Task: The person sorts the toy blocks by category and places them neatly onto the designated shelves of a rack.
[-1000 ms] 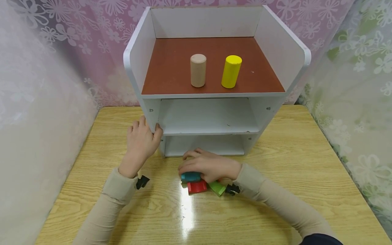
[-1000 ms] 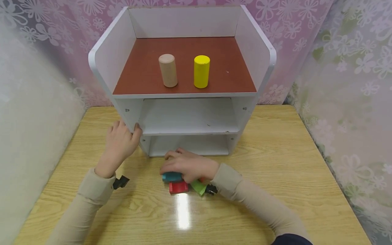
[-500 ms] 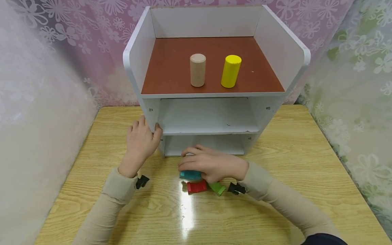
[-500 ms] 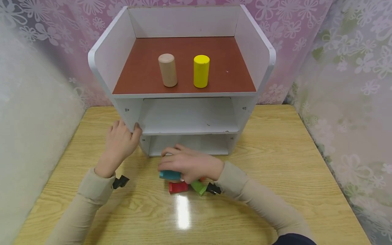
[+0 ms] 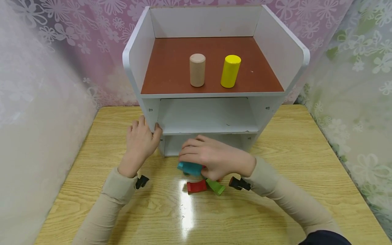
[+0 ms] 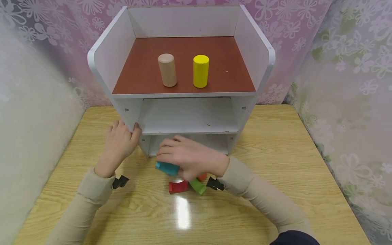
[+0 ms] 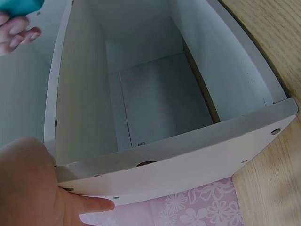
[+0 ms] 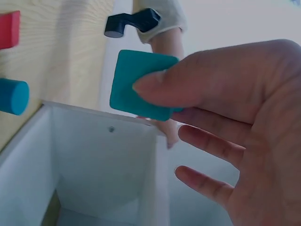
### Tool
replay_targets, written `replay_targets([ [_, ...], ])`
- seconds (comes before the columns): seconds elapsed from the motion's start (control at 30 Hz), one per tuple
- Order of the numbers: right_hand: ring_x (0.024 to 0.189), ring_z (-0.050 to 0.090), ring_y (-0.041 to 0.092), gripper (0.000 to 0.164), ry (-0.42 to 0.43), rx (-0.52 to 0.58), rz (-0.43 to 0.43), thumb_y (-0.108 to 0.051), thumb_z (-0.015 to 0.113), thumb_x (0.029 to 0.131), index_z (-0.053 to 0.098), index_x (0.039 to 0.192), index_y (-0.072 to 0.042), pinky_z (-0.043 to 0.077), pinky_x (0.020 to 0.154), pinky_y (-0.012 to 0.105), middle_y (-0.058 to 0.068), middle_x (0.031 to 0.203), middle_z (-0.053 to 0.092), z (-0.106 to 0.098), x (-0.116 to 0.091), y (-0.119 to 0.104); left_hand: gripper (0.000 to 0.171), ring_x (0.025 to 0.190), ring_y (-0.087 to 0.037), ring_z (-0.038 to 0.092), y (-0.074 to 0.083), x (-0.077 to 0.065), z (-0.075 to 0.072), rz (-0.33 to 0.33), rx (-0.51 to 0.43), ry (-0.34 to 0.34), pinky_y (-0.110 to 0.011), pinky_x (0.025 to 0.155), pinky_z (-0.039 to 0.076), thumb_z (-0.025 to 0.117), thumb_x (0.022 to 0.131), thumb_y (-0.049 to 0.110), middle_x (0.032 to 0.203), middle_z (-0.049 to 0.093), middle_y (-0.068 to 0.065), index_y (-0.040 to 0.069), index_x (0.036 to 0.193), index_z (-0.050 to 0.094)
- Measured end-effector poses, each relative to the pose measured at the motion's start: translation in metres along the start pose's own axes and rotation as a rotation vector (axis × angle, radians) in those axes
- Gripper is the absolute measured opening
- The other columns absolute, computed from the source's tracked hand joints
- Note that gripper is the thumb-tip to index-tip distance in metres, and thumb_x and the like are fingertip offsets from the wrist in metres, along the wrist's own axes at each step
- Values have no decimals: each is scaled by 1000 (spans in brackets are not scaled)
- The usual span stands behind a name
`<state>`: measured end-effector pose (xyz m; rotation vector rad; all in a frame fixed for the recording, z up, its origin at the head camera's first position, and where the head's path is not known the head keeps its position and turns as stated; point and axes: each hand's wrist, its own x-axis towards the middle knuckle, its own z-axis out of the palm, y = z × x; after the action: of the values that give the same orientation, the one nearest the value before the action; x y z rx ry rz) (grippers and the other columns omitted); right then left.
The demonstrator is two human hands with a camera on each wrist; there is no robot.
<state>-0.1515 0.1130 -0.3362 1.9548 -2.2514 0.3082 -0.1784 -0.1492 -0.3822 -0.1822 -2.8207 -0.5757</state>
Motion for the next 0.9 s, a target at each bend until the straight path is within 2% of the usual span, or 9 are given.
replay_targets([
  [0.23,117,50,20,57,62,-24,9,-7,68,67,63,124,-9,43,92,38,-1,123,62,-14,3,5,58,105,-46,47,0,0,-1,1,0,5,-57,87,37,29,101,40,120,51,-22,3,144,41],
  [0.43,111,52,20,58,139,24,41,-7,71,66,64,124,-7,44,91,37,3,121,63,-22,6,13,59,106,-46,46,0,0,-1,-2,9,-6,-57,87,37,28,102,40,123,50,-22,3,146,40],
  [0.57,111,54,20,57,215,63,79,-12,75,68,64,124,-5,46,92,37,5,121,63,-26,7,21,58,105,-46,47,0,0,0,4,10,3,-56,85,37,28,102,40,123,51,-22,3,145,41],
  [0.73,108,55,24,55,312,43,127,-22,79,73,65,123,-3,49,87,40,6,118,64,-27,8,30,58,103,-45,47,0,0,1,12,14,11,-55,83,38,28,101,39,122,51,-22,4,146,40],
  [0.9,107,56,25,58,370,25,211,-30,82,75,65,123,-2,47,92,41,8,117,65,-24,11,38,58,104,-45,47,0,0,1,12,13,11,-56,84,38,28,101,39,123,52,-22,5,147,40],
])
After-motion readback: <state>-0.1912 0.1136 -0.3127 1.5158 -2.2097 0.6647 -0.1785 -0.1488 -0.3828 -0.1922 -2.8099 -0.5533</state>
